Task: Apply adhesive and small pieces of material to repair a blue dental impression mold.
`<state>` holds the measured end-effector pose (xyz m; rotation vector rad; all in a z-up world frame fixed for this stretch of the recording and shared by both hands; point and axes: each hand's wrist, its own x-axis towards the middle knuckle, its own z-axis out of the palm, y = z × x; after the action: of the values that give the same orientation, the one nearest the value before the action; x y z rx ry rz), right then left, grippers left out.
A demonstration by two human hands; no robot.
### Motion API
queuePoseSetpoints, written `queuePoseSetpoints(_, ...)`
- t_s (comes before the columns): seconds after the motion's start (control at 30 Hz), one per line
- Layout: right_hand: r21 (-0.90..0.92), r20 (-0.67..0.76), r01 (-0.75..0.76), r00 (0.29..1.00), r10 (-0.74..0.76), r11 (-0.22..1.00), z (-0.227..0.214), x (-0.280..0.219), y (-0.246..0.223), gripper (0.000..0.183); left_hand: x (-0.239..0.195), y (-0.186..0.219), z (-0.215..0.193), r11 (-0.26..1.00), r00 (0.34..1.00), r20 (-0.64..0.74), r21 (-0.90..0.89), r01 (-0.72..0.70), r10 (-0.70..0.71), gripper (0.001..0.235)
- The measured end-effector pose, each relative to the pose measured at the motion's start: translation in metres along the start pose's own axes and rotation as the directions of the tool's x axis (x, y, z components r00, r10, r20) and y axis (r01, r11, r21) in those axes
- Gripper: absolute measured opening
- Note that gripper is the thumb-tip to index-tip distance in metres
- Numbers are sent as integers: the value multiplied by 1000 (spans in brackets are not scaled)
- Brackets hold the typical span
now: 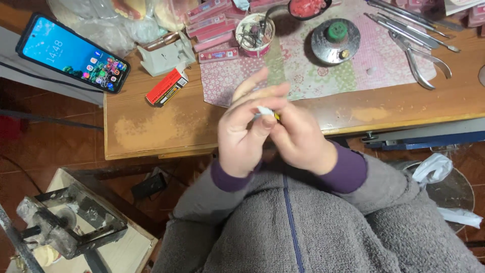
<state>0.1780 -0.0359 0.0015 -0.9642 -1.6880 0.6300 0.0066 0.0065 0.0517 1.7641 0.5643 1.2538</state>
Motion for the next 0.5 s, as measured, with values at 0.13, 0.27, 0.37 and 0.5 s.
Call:
queuePoseSetpoints(0.13,752,559,-545,825,79,370,-17,-8,12,35,8,1,-20,874,889,457,-443,198,30,36)
queuePoseSetpoints(0.27,783,559,-500,826,-66,370,-16,-5,13,41,5,-3,-20,893,869,484,-430,130,107,32)
queuePoseSetpoints(0.37,784,578,-510,808,-114,355,-14,-10,18,41,-1,-6,-19,906,890,446,-410,107,97,32)
queuePoseSetpoints(0.5,780,500,-459,866,19,425,-6,-10,11,34,-5,-2,-14,952,968,251,-298,64,14,32)
